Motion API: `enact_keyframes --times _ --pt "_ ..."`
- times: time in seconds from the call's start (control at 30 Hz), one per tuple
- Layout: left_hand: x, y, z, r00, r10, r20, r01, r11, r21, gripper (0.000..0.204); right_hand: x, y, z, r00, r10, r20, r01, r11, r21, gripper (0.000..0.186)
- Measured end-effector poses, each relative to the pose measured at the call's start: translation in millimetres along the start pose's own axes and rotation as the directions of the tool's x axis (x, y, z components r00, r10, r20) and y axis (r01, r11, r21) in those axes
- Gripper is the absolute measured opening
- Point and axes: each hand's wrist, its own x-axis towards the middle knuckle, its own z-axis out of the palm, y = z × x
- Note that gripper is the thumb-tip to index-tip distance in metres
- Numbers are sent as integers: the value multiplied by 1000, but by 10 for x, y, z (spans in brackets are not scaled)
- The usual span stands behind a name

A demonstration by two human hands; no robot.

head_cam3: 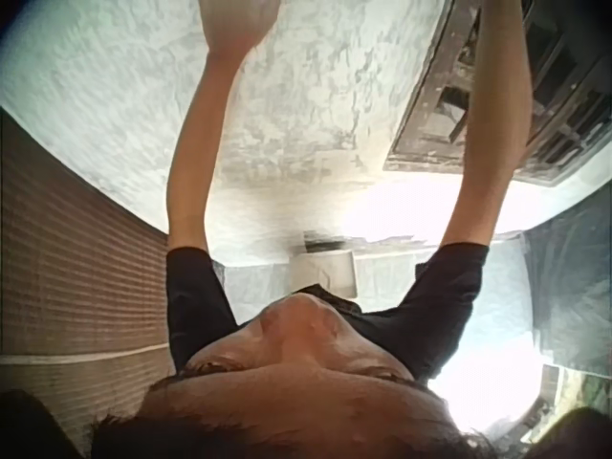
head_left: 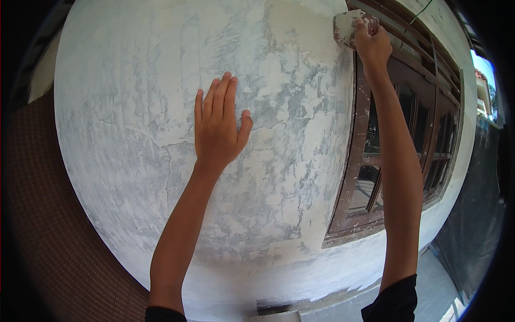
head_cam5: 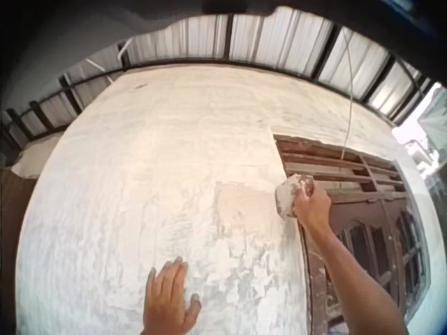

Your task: The person patches cracks and holes in an exterior wall by applying putty from a putty tray to the wall with a putty knife.

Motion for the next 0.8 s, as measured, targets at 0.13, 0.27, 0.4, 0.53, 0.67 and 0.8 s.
enact_keyframes --times 0.13,0.27,0.4,0.53,0.67,0.8 --pt "-59 -79 -67 1000 -21 -2 21 1000 21 63 -515 -782 154 964 -165 207 143 983 114 52" --pt "-89 -118 -99 1000 -2 -11 2 999 41 61 -532 -632 214 935 -46 352 -8 989 150 53" --pt "-48 -33 35 1000 -1 12 1 1000 14 64 -69 43 -64 995 89 46 -91 994 56 51" --pt "-54 -102 -78 1000 -3 0 3 999 42 63 -523 -567 -19 991 3 131 -34 971 235 49" --pt "-78 -146 -47 1000 0 4 0 1000 27 63 -671 -395 60 961 -47 272 16 993 114 47" --pt "-44 -43 -11 1000 -12 19 12 1000 14 63 -347 120 -310 973 223 -52 -216 970 107 47"
